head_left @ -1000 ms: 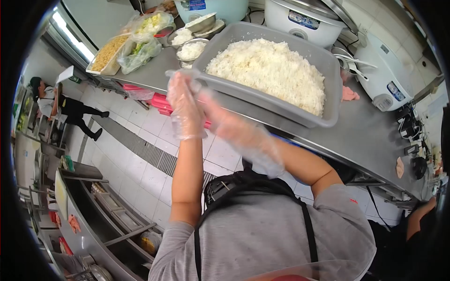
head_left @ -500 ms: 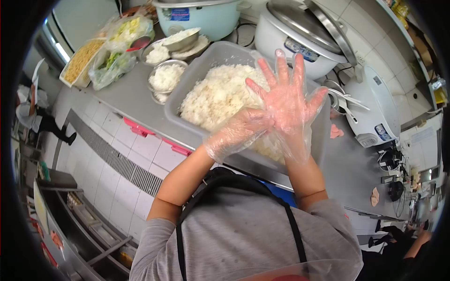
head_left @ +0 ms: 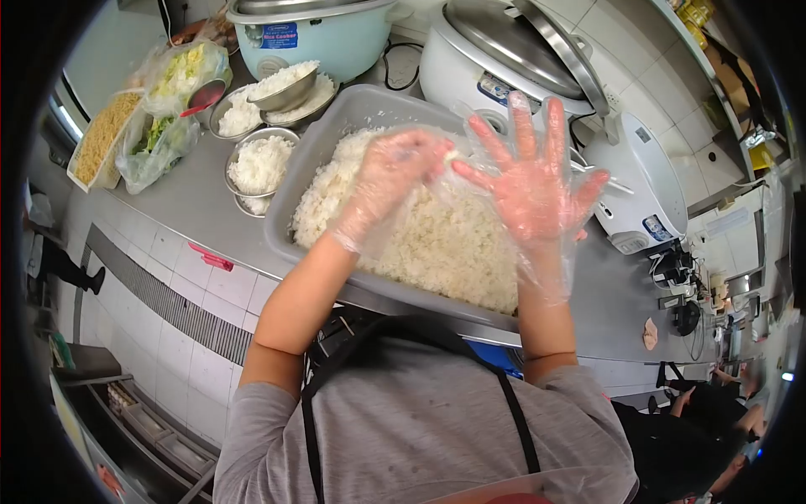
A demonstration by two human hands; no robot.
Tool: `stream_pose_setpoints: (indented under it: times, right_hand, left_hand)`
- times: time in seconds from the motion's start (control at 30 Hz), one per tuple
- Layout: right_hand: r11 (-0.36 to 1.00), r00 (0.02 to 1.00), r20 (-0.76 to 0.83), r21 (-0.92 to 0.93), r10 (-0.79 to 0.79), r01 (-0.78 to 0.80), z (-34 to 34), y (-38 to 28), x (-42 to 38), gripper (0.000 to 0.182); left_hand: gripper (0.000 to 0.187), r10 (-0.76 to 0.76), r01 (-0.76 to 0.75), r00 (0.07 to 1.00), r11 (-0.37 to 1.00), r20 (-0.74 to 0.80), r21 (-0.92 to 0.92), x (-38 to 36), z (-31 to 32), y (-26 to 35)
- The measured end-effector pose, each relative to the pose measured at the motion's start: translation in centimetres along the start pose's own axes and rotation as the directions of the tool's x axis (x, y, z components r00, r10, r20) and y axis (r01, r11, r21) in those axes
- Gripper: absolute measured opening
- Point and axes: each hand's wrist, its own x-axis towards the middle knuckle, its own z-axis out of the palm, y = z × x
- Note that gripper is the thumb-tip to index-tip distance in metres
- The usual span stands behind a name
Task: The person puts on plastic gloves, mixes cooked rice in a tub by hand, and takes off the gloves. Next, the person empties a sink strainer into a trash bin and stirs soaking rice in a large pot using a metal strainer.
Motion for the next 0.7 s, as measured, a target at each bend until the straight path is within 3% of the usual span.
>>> stream_pose_setpoints:
  times: [0.07, 0.13, 0.17, 0.23, 0.27, 0.33, 0.47, 0.53, 0.57, 0.63, 0.67, 0.7]
  right_hand:
    - [0.998, 0.999, 0.019, 0.029, 0.048, -0.048, -0.4, -0.7, 0.1, 0.085]
    - [0.999, 0.997, 0.08, 0.036, 0.018, -0.021, -0.5, -1.2, 0.5, 0.087]
    - [0.999, 0.997, 0.079, 0.033, 0.019, -0.022, -0.4, -1.1, 0.7, 0.087]
    - [0.998, 0.998, -0.007, 0.022, -0.059, 0.059, 0.0, -0.5, 1.4, 0.087]
    - [0.998, 0.999, 0.001, 0.022, -0.053, 0.053, 0.0, -0.3, 1.7, 0.087]
    - [0.999, 0.998, 0.055, -0.051, 0.012, -0.009, -0.3, 0.4, 2.2, 0.086]
    - [0.996, 0.997, 0.06, -0.077, 0.057, -0.052, -0.2, 0.6, 2.6, 0.085]
    - [0.992, 0.991, 0.073, -0.076, 0.109, -0.103, 0.1, 0.5, 2.8, 0.085]
    - [0.991, 0.99, 0.081, -0.072, 0.115, -0.109, 0.3, 0.1, 3.0, 0.085]
    - [0.875, 0.952, -0.08, -0.378, 0.295, -0.302, 0.7, -0.4, 3.7, 0.086]
    - [0.874, 0.95, -0.064, -0.378, 0.305, -0.306, 0.9, 0.0, 3.8, 0.086]
    - [0.815, 0.963, -0.032, -0.525, 0.267, -0.243, 1.2, 0.5, 3.7, 0.087]
  left_hand:
    - [0.016, 0.077, -0.076, 0.996, 0.997, -0.037, 0.02, 0.0, -1.0, 0.3]
    - [0.016, -0.001, 0.02, 0.996, 0.975, -0.089, 0.22, -0.1, -1.3, 1.0]
    - [0.016, -0.001, 0.02, 0.996, 0.976, -0.089, 0.217, -0.5, -0.8, 1.4]
    - [0.017, -0.241, 0.237, 0.97, 0.965, 0.022, 0.116, -1.4, 0.6, 2.2]
    - [0.017, -0.233, 0.23, 0.972, 0.967, 0.017, 0.114, -1.1, 1.1, 1.7]
    - [0.019, -0.179, 0.179, 0.984, 0.981, 0.004, -0.077, -0.7, 1.7, -0.1]
    - [0.014, -0.035, 0.032, 0.999, 0.992, -0.017, -0.123, 0.0, 1.0, -1.9]
    - [0.013, 0.126, -0.127, 0.991, 0.992, -0.054, -0.015, -0.2, 0.5, -3.0]
    - [0.013, 0.132, -0.133, 0.989, 0.991, -0.062, -0.01, -0.2, 0.4, -3.4]
    - [0.011, 0.138, -0.124, 0.975, 0.988, -0.174, 0.094, -0.4, 0.2, -4.0]
    - [0.011, 0.152, -0.135, 0.971, 0.986, -0.185, 0.1, -0.5, 0.2, -4.2]
    - [0.011, 0.253, -0.206, 0.944, 0.953, -0.212, 0.222, -0.6, 0.2, -4.2]
